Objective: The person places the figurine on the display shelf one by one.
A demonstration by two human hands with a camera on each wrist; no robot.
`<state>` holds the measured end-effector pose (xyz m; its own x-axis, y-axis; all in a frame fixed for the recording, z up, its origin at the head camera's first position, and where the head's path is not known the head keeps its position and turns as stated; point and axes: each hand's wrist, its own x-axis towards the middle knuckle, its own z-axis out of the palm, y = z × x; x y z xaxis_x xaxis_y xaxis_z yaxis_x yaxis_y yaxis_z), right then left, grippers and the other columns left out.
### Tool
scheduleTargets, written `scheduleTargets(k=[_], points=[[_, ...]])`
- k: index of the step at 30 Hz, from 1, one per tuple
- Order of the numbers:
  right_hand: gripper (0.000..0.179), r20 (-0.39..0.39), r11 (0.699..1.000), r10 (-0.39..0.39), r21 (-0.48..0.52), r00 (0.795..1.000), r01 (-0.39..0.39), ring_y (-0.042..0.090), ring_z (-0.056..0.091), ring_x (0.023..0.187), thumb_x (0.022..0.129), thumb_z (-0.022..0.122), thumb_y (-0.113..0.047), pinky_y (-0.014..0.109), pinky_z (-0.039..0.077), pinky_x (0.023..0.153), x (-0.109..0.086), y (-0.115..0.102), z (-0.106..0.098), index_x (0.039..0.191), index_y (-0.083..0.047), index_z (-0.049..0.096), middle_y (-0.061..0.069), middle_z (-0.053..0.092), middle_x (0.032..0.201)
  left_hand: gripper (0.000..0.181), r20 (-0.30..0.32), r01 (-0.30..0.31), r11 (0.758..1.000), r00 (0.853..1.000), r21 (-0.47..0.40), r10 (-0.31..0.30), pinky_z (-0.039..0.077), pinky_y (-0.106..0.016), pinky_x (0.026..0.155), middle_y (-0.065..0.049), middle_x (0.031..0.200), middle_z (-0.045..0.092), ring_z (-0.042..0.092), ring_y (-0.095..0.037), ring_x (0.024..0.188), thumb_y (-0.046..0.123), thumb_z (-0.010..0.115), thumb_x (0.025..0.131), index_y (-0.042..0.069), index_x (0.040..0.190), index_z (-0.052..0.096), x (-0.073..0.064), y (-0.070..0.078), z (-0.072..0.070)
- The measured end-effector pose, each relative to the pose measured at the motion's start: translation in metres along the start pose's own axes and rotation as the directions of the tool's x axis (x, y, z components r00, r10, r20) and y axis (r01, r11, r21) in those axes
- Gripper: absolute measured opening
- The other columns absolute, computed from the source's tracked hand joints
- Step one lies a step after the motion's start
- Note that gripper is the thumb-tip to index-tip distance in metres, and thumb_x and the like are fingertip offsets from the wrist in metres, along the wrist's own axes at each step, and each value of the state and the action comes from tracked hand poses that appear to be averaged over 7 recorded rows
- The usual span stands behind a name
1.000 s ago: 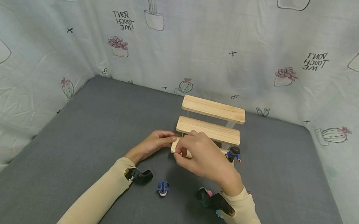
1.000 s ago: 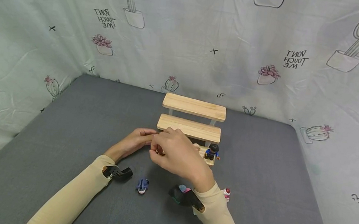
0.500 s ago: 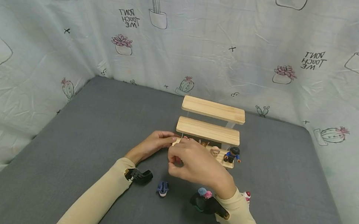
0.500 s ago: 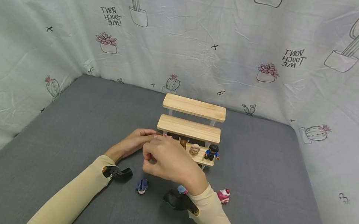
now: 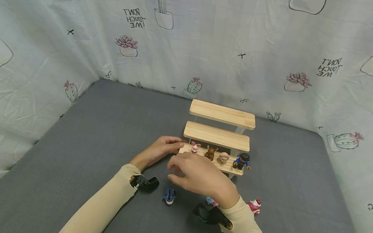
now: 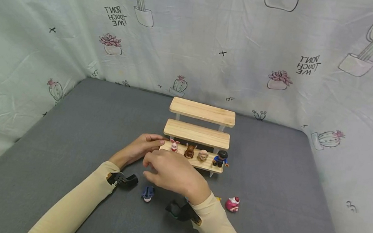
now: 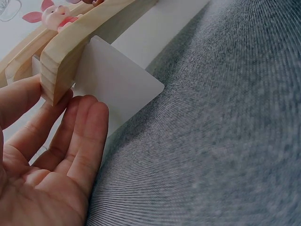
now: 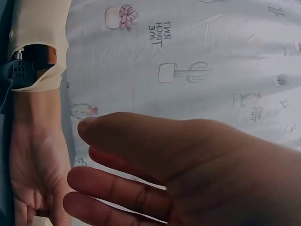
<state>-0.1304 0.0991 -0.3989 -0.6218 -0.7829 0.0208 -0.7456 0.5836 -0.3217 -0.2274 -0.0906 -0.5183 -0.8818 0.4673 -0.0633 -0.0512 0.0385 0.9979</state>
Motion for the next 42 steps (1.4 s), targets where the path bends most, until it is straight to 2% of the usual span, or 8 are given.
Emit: scheduleTargets(k=[9,13,17,19,23,28,31,42], points=[[0.017,0.031,0.995,-0.043,0.087,0.999,0.04,0.011,0.062,0.088,0.099,0.067,-0.022,0.021,0.051,0.076,0.009,-0.003,0.013,0.113,-0.013,0.071,-0.001,0.068,0.107,0.039,-0.003,-0.024,0.999,1.0,-0.026,0.024,0.054,-0.039,0.103,-0.009,0.124,0.069,0.066,-0.012,0.108,0.021,0.059,0.103,-0.005,0.131,0.062,0.0,0.001,-0.001],[0.019,-0.078,0.992,-0.073,0.1,0.994,0.081,0.007,0.063,0.089,0.1,0.065,-0.024,0.018,0.053,0.078,0.004,0.001,0.029,0.115,-0.014,0.072,-0.003,0.067,0.108,0.038,0.004,-0.007,0.999,1.0,-0.043,0.007,0.053,-0.039,0.104,-0.01,0.125,0.069,0.067,-0.015,0.108,0.021,0.059,0.102,-0.004,0.131,0.062,0.002,0.001,0.002],[0.021,-0.223,0.978,-0.063,0.182,0.973,0.105,0.001,0.06,0.086,0.102,0.063,-0.028,0.016,0.053,0.075,-0.008,0.01,0.05,0.116,-0.014,0.072,-0.006,0.067,0.106,0.039,0.005,-0.009,0.999,1.0,-0.038,0.009,0.054,-0.038,0.104,-0.019,0.135,0.064,0.068,-0.016,0.112,0.019,0.058,0.103,-0.004,0.134,0.061,0.005,0.002,0.004],[0.025,-0.245,0.968,-0.052,0.225,0.968,0.109,0.001,0.058,0.085,0.102,0.063,-0.031,0.015,0.052,0.073,-0.013,0.014,0.059,0.118,-0.013,0.071,-0.006,0.067,0.106,0.04,0.004,-0.023,0.999,1.0,-0.026,0.023,0.054,-0.038,0.103,-0.021,0.138,0.062,0.067,-0.016,0.113,0.019,0.058,0.103,-0.005,0.135,0.06,0.006,0.002,0.004],[0.037,-0.172,0.964,-0.042,0.251,0.984,0.085,0.004,0.06,0.088,0.101,0.063,-0.038,0.017,0.053,0.074,-0.019,0.019,0.072,0.127,-0.013,0.068,-0.003,0.067,0.117,0.04,0.001,-0.034,0.999,0.999,-0.028,0.034,0.055,-0.036,0.103,-0.022,0.139,0.06,0.067,-0.014,0.113,0.018,0.058,0.103,-0.006,0.135,0.059,0.005,0.001,0.003],[0.047,-0.053,0.978,-0.043,0.202,0.998,0.053,0.003,0.062,0.109,0.097,0.065,-0.047,0.023,0.055,0.092,-0.022,0.017,0.082,0.134,-0.017,0.064,-0.007,0.062,0.131,0.041,-0.016,-0.026,0.999,1.0,-0.039,0.025,0.054,-0.035,0.103,-0.023,0.144,0.057,0.065,-0.014,0.114,0.018,0.059,0.103,-0.006,0.137,0.058,0.003,-0.001,0.002],[0.046,-0.046,0.985,-0.053,0.16,0.998,0.059,0.003,0.061,0.116,0.096,0.069,-0.044,0.026,0.054,0.098,-0.022,0.015,0.088,0.133,-0.018,0.065,-0.007,0.062,0.131,0.041,-0.029,-0.026,0.999,0.999,-0.047,0.025,0.055,-0.034,0.101,-0.024,0.143,0.057,0.066,-0.013,0.111,0.016,0.059,0.102,-0.007,0.136,0.058,0.003,-0.004,0.001],[0.037,-0.044,0.991,-0.045,0.124,0.998,0.051,0.001,0.062,0.104,0.097,0.071,-0.03,0.023,0.056,0.089,-0.019,0.012,0.105,0.13,-0.015,0.067,-0.005,0.066,0.124,0.041,-0.007,-0.043,0.998,0.999,-0.051,0.043,0.055,-0.033,0.101,-0.023,0.144,0.057,0.066,-0.012,0.111,0.017,0.059,0.102,-0.007,0.136,0.058,0.0,-0.012,-0.003]])
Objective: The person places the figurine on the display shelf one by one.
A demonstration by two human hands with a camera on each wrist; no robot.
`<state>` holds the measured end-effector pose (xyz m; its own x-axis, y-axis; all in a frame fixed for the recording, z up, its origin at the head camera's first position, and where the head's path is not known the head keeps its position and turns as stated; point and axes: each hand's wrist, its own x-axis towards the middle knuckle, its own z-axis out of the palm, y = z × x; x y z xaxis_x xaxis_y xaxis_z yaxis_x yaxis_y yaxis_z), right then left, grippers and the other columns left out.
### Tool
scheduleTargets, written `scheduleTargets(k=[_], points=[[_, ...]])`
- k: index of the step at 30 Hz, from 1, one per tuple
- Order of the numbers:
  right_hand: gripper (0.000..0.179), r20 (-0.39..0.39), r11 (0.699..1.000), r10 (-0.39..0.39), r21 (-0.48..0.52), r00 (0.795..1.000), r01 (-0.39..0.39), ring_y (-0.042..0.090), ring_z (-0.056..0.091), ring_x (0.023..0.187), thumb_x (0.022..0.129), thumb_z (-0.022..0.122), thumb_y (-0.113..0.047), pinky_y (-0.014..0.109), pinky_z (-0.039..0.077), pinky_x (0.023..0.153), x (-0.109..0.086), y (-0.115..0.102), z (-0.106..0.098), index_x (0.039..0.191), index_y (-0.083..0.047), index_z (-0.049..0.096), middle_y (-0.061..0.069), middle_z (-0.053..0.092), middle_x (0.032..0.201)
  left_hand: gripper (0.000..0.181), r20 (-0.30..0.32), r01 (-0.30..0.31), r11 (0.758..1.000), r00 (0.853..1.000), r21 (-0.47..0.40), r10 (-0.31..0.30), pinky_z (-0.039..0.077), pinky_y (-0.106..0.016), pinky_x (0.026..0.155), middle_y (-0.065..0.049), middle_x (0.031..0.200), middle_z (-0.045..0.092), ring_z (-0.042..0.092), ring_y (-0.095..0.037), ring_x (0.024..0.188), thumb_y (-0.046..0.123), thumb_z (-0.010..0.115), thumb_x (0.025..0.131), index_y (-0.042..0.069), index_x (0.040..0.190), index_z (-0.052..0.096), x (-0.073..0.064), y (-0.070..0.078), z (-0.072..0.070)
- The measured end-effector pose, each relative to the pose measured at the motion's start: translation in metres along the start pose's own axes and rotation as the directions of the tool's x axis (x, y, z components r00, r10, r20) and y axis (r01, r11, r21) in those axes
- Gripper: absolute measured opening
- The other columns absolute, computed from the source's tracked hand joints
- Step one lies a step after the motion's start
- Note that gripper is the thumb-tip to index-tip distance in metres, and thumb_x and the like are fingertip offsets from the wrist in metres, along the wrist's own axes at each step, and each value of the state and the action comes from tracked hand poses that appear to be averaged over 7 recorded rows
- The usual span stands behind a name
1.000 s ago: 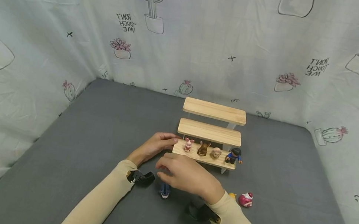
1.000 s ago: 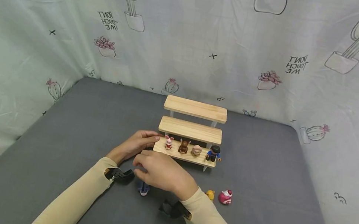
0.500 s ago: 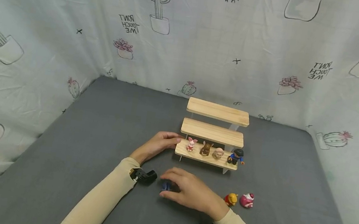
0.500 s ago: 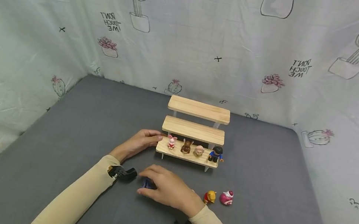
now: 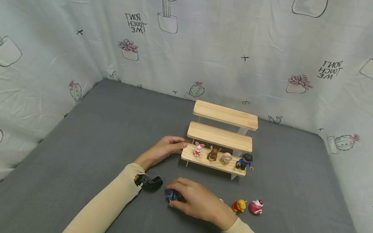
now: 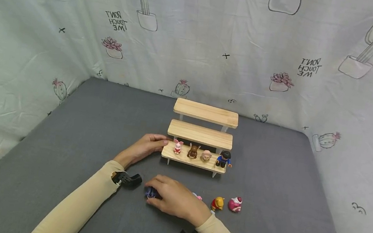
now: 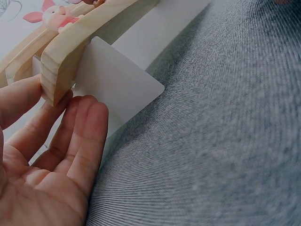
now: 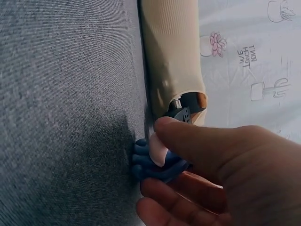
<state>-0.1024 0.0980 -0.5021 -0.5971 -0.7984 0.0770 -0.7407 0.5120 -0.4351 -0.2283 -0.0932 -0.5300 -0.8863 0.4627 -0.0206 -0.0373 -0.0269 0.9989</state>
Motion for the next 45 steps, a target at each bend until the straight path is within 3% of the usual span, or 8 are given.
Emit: scheduleTargets(k=[5,12,15,21,29,35,41,45], points=[[0.04,0.024,1.0,0.02,0.016,1.0,-0.02,0.004,0.063,0.11,0.099,0.067,-0.03,0.026,0.056,0.093,-0.0001,0.0001,-0.0003,0.135,-0.013,0.064,-0.003,0.067,0.127,0.04,0.002,0.001,1.0,1.0,0.025,-0.001,0.054,-0.035,0.103,-0.022,0.142,0.059,0.066,-0.015,0.114,0.02,0.059,0.103,-0.006,0.134,0.06,-0.0007,0.0004,-0.0002],[0.041,0.026,0.997,0.058,0.042,0.998,-0.059,-0.002,0.057,0.09,0.097,0.07,-0.032,0.017,0.051,0.079,0.0004,0.0003,0.0,0.133,-0.014,0.065,-0.005,0.068,0.118,0.04,-0.004,0.005,0.999,1.0,0.031,-0.005,0.054,-0.035,0.103,-0.022,0.141,0.06,0.066,-0.014,0.113,0.019,0.058,0.103,-0.006,0.134,0.06,-0.0019,0.0014,0.0002],[0.04,0.021,0.998,0.059,0.029,0.998,-0.06,-0.002,0.059,0.093,0.097,0.07,-0.034,0.017,0.052,0.079,0.0005,0.0011,0.0001,0.131,-0.015,0.067,-0.006,0.069,0.118,0.041,0.002,0.002,1.0,1.0,0.027,-0.002,0.054,-0.034,0.103,-0.022,0.144,0.057,0.065,-0.013,0.113,0.019,0.058,0.104,-0.006,0.136,0.059,-0.0021,0.0019,-0.0002],[0.04,0.011,0.999,0.041,-0.015,0.999,-0.041,0.004,0.064,0.113,0.099,0.066,-0.034,0.028,0.056,0.094,0.0004,0.0016,0.0015,0.135,-0.015,0.066,-0.005,0.069,0.126,0.042,0.001,0.004,1.0,1.0,0.025,-0.004,0.054,-0.035,0.102,-0.023,0.142,0.059,0.066,-0.013,0.111,0.019,0.059,0.103,-0.006,0.136,0.058,-0.0019,0.0013,-0.0007],[0.034,-0.043,0.994,0.078,0.084,0.996,-0.075,-0.004,0.054,0.077,0.096,0.072,-0.029,0.015,0.047,0.067,0.0011,0.0009,0.0038,0.125,-0.014,0.068,-0.007,0.068,0.099,0.042,-0.003,-0.001,1.0,1.0,0.016,0.001,0.055,-0.034,0.1,-0.023,0.138,0.061,0.067,-0.013,0.108,0.018,0.06,0.102,-0.007,0.136,0.058,-0.0015,-0.0005,-0.0001],[0.035,-0.084,0.998,0.042,0.05,0.996,-0.038,0.002,0.064,0.098,0.098,0.068,-0.029,0.023,0.056,0.085,0.0004,0.0003,0.0032,0.13,-0.014,0.069,-0.005,0.072,0.117,0.043,-0.003,-0.004,0.999,1.0,0.032,0.004,0.055,-0.035,0.101,-0.024,0.139,0.06,0.067,-0.013,0.109,0.019,0.06,0.101,-0.006,0.136,0.058,-0.0001,-0.0011,-0.0002],[0.035,-0.065,0.987,0.11,0.121,0.992,-0.102,-0.004,0.056,0.08,0.094,0.073,-0.03,0.016,0.049,0.069,0.0003,-0.0001,0.0017,0.126,-0.016,0.067,-0.007,0.068,0.097,0.043,-0.003,-0.008,0.999,1.0,0.032,0.008,0.055,-0.035,0.101,-0.025,0.141,0.058,0.067,-0.012,0.109,0.018,0.059,0.102,-0.007,0.137,0.057,-0.001,0.0008,0.0003],[0.029,-0.08,0.987,0.119,0.119,0.99,-0.11,-0.005,0.057,0.081,0.092,0.076,-0.03,0.015,0.05,0.07,0.0004,-0.0001,0.0016,0.118,-0.018,0.07,-0.007,0.069,0.097,0.043,-0.003,-0.009,1.0,1.0,0.025,0.009,0.055,-0.033,0.099,-0.025,0.142,0.057,0.067,-0.01,0.107,0.017,0.059,0.102,-0.008,0.136,0.057,-0.0006,0.0006,0.0004]])
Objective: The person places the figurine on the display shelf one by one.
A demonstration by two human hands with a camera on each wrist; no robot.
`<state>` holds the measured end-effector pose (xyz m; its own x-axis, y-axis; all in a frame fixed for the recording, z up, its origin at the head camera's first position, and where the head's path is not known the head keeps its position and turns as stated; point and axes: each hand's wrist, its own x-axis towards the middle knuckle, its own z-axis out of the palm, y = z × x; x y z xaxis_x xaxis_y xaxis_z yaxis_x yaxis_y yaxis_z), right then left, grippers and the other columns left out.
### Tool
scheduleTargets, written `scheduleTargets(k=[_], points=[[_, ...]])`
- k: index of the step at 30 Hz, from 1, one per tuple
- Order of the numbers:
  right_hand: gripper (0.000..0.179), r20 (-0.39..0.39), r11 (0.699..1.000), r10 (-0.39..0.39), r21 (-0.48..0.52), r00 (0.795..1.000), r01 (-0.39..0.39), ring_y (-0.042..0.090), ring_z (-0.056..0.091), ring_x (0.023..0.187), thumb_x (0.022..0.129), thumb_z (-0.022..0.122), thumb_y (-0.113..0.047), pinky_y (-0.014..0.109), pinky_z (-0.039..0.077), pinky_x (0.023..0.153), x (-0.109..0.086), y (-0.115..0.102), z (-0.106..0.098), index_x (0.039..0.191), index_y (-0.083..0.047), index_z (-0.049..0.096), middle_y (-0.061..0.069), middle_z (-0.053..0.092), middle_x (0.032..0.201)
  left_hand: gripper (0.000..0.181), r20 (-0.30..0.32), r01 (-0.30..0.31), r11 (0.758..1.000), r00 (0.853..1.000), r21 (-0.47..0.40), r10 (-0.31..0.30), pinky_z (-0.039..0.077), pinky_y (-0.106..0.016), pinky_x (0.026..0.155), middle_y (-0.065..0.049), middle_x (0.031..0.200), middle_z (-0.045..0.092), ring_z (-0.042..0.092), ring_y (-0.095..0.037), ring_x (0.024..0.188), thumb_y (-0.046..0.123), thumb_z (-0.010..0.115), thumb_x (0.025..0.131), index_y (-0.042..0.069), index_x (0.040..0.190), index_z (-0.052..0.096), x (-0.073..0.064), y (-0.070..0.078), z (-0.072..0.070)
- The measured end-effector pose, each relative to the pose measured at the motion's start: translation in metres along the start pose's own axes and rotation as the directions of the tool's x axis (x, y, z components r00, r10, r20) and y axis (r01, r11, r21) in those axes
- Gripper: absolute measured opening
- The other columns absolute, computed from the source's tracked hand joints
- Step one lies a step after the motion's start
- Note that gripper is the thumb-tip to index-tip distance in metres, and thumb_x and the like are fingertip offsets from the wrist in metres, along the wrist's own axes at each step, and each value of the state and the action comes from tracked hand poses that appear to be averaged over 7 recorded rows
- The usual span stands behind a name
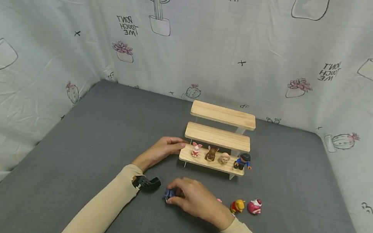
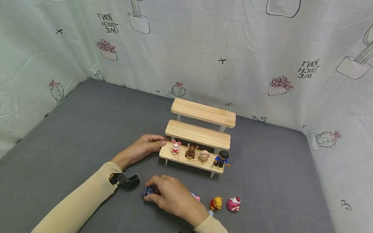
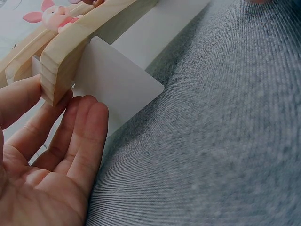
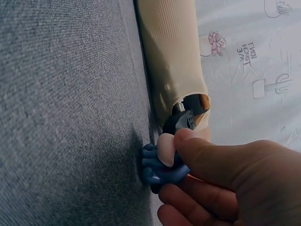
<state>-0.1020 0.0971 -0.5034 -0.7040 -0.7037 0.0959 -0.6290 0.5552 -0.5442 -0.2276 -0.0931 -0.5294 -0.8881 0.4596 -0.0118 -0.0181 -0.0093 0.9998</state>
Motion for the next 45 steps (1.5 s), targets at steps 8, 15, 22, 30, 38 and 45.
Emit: scheduleTargets(k=[8,15,22,30,38,45], points=[[0.03,-0.036,0.99,-0.043,-0.135,0.998,0.038,0.001,0.056,0.081,0.094,0.073,-0.035,0.017,0.046,0.067,-0.0016,-0.0024,-0.0003,0.12,-0.021,0.073,-0.009,0.07,0.101,0.043,0.009,-0.005,1.0,1.0,-0.009,0.005,0.055,-0.031,0.099,-0.025,0.145,0.055,0.065,-0.01,0.11,0.017,0.059,0.102,-0.009,0.136,0.057,-0.0007,0.0006,0.0],[0.034,-0.003,0.99,-0.05,-0.134,0.999,0.049,0.003,0.062,0.107,0.099,0.064,-0.04,0.027,0.056,0.086,-0.0012,-0.0019,-0.0007,0.13,-0.027,0.069,-0.013,0.071,0.124,0.043,0.016,-0.003,1.0,1.0,0.0,0.003,0.054,-0.033,0.102,-0.024,0.145,0.056,0.065,-0.012,0.113,0.018,0.059,0.102,-0.007,0.137,0.057,-0.0019,0.0024,-0.0002],[0.034,-0.011,0.987,-0.047,-0.155,0.999,0.045,0.003,0.061,0.104,0.1,0.063,-0.042,0.027,0.055,0.086,0.0024,-0.0033,0.0032,0.129,-0.026,0.068,-0.013,0.071,0.121,0.044,0.027,-0.016,1.0,1.0,0.005,0.016,0.054,-0.035,0.102,-0.024,0.145,0.056,0.065,-0.013,0.115,0.019,0.059,0.102,-0.007,0.137,0.058,-0.0014,-0.001,-0.005],[0.033,-0.041,0.978,-0.093,-0.189,0.995,0.084,0.003,0.062,0.102,0.099,0.064,-0.041,0.027,0.055,0.085,0.0043,-0.003,0.009,0.126,-0.024,0.069,-0.013,0.072,0.116,0.043,0.033,-0.017,1.0,0.999,0.011,0.016,0.054,-0.035,0.103,-0.023,0.146,0.055,0.065,-0.014,0.115,0.02,0.059,0.102,-0.007,0.137,0.058,-0.0024,-0.0029,-0.008],[0.035,-0.074,0.994,-0.076,-0.085,0.994,0.07,0.004,0.064,0.099,0.097,0.067,-0.043,0.027,0.056,0.085,0.0011,-0.0048,0.0059,0.125,-0.023,0.07,-0.012,0.07,0.111,0.043,0.032,-0.025,1.0,0.999,0.012,0.025,0.053,-0.036,0.104,-0.023,0.146,0.055,0.064,-0.015,0.116,0.019,0.058,0.103,-0.007,0.137,0.058,-0.0022,-0.0033,-0.0075],[0.036,-0.067,0.994,-0.058,0.09,0.996,0.064,0.008,0.067,0.102,0.097,0.068,-0.04,0.03,0.057,0.087,-0.0004,-0.0083,-0.0006,0.126,-0.018,0.068,-0.009,0.071,0.116,0.042,0.022,-0.019,1.0,1.0,-0.003,0.019,0.055,-0.033,0.1,-0.024,0.144,0.056,0.065,-0.011,0.112,0.017,0.058,0.102,-0.008,0.136,0.057,-0.0032,-0.0023,-0.0064]])
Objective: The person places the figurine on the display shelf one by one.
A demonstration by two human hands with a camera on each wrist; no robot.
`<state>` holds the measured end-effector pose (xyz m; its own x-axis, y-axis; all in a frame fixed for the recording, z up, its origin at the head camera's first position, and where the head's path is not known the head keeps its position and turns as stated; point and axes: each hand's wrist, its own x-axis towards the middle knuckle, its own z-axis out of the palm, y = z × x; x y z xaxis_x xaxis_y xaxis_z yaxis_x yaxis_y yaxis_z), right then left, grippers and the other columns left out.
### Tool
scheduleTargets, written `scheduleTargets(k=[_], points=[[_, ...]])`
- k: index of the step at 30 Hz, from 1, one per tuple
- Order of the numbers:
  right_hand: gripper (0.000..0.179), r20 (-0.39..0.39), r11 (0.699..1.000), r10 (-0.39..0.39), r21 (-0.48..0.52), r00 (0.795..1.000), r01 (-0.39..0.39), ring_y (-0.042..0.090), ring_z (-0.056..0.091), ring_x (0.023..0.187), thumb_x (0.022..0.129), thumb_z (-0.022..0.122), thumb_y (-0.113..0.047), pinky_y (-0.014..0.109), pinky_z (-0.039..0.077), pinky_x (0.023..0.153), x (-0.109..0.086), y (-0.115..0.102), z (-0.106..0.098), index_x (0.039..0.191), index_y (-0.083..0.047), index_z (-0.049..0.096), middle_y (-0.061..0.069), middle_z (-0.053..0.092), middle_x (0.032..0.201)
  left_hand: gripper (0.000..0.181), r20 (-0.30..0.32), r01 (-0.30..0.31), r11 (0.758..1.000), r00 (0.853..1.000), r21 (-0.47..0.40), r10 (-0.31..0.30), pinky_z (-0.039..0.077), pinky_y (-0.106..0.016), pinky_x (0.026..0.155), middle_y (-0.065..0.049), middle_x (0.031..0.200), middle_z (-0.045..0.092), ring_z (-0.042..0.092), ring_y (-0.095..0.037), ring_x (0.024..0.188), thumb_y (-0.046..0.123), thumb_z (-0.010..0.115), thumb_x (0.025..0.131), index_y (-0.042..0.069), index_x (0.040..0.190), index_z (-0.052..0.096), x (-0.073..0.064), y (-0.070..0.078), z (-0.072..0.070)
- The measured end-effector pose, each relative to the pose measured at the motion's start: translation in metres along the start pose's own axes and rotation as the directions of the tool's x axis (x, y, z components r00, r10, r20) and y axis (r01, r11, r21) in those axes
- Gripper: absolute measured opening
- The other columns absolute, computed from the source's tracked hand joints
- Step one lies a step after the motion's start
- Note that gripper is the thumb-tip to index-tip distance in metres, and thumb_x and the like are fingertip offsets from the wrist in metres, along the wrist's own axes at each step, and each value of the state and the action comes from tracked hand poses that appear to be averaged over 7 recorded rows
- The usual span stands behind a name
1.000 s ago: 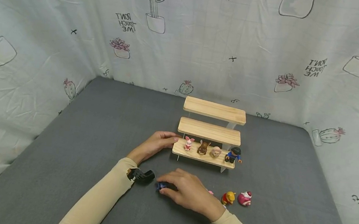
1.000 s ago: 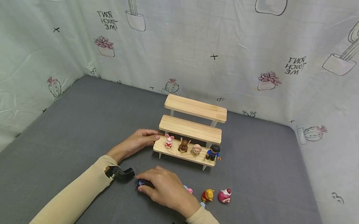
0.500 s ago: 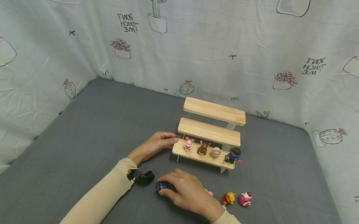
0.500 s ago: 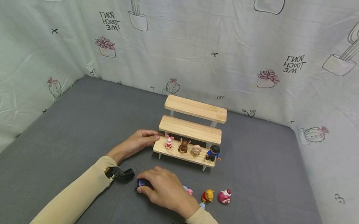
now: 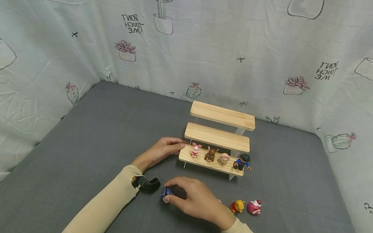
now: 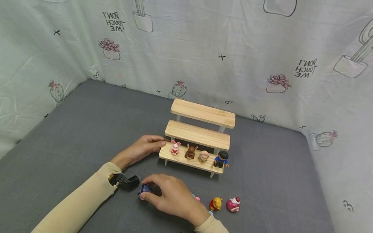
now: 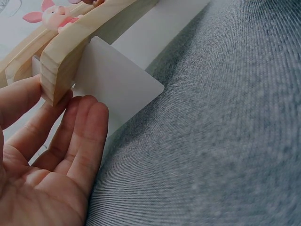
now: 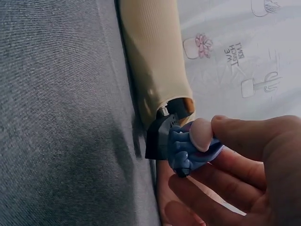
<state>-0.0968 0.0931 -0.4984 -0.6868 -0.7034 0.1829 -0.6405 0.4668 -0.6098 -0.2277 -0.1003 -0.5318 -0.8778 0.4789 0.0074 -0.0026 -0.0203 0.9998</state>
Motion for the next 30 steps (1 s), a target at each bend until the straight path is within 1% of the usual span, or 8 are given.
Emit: scheduleTargets(k=[4,9,13,17,24,27,30], points=[[0.036,0.029,0.997,0.029,0.074,0.999,-0.031,0.003,0.067,0.097,0.099,0.066,-0.04,0.026,0.057,0.083,0.002,0.0,-0.004,0.126,-0.016,0.067,-0.008,0.071,0.114,0.042,0.001,0.005,1.0,1.0,0.002,-0.005,0.055,-0.033,0.1,-0.025,0.142,0.058,0.066,-0.011,0.11,0.017,0.058,0.102,-0.008,0.136,0.057,0.001,0.001,-0.001],[0.032,0.042,0.985,0.053,0.161,0.998,-0.059,0.001,0.069,0.099,0.099,0.065,-0.037,0.02,0.058,0.082,0.003,0.001,-0.006,0.125,-0.017,0.063,-0.006,0.072,0.112,0.043,0.003,0.004,1.0,1.0,0.001,-0.004,0.055,-0.034,0.101,-0.025,0.142,0.058,0.066,-0.011,0.109,0.017,0.058,0.102,-0.008,0.136,0.057,0.004,0.0,-0.002],[0.03,0.034,0.982,0.056,0.18,0.998,-0.061,0.001,0.069,0.098,0.098,0.067,-0.035,0.02,0.058,0.081,0.004,0.001,-0.008,0.124,-0.02,0.063,-0.006,0.071,0.112,0.043,-0.001,0.0,1.0,1.0,0.001,0.0,0.055,-0.033,0.1,-0.025,0.141,0.058,0.066,-0.01,0.109,0.017,0.059,0.102,-0.009,0.136,0.058,0.007,0.0,-0.003],[0.03,0.026,0.977,0.057,0.204,0.998,-0.061,0.001,0.069,0.098,0.098,0.068,-0.036,0.023,0.059,0.082,0.005,0.001,-0.011,0.123,-0.02,0.063,-0.005,0.07,0.112,0.042,0.0,-0.001,1.0,1.0,-0.002,0.001,0.055,-0.031,0.098,-0.025,0.141,0.059,0.066,-0.009,0.107,0.016,0.058,0.102,-0.009,0.135,0.058,0.009,0.0,-0.003],[0.035,0.0,0.976,0.051,0.213,0.999,-0.05,0.007,0.069,0.098,0.099,0.067,-0.035,0.027,0.06,0.083,0.004,0.002,-0.021,0.127,-0.013,0.063,-0.002,0.069,0.117,0.042,0.007,-0.001,1.0,1.0,-0.005,0.001,0.056,-0.032,0.097,-0.026,0.138,0.06,0.066,-0.01,0.107,0.016,0.059,0.102,-0.01,0.134,0.058,0.012,0.001,-0.004],[0.034,-0.017,0.978,0.046,0.204,0.999,-0.041,0.007,0.069,0.097,0.099,0.067,-0.034,0.028,0.06,0.084,0.004,0.002,-0.026,0.128,-0.016,0.064,-0.003,0.069,0.117,0.041,0.006,0.001,1.0,1.0,-0.007,-0.001,0.056,-0.031,0.096,-0.025,0.137,0.061,0.066,-0.01,0.107,0.016,0.059,0.102,-0.009,0.134,0.059,0.013,0.0,-0.005],[0.032,-0.043,0.98,0.046,0.196,0.998,-0.037,0.006,0.068,0.096,0.099,0.067,-0.034,0.029,0.06,0.084,0.003,0.001,-0.03,0.128,-0.022,0.064,-0.006,0.068,0.115,0.04,0.006,-0.002,1.0,1.0,-0.004,0.002,0.056,-0.031,0.096,-0.023,0.136,0.062,0.067,-0.01,0.107,0.017,0.059,0.102,-0.008,0.134,0.059,0.013,0.0,-0.006]])
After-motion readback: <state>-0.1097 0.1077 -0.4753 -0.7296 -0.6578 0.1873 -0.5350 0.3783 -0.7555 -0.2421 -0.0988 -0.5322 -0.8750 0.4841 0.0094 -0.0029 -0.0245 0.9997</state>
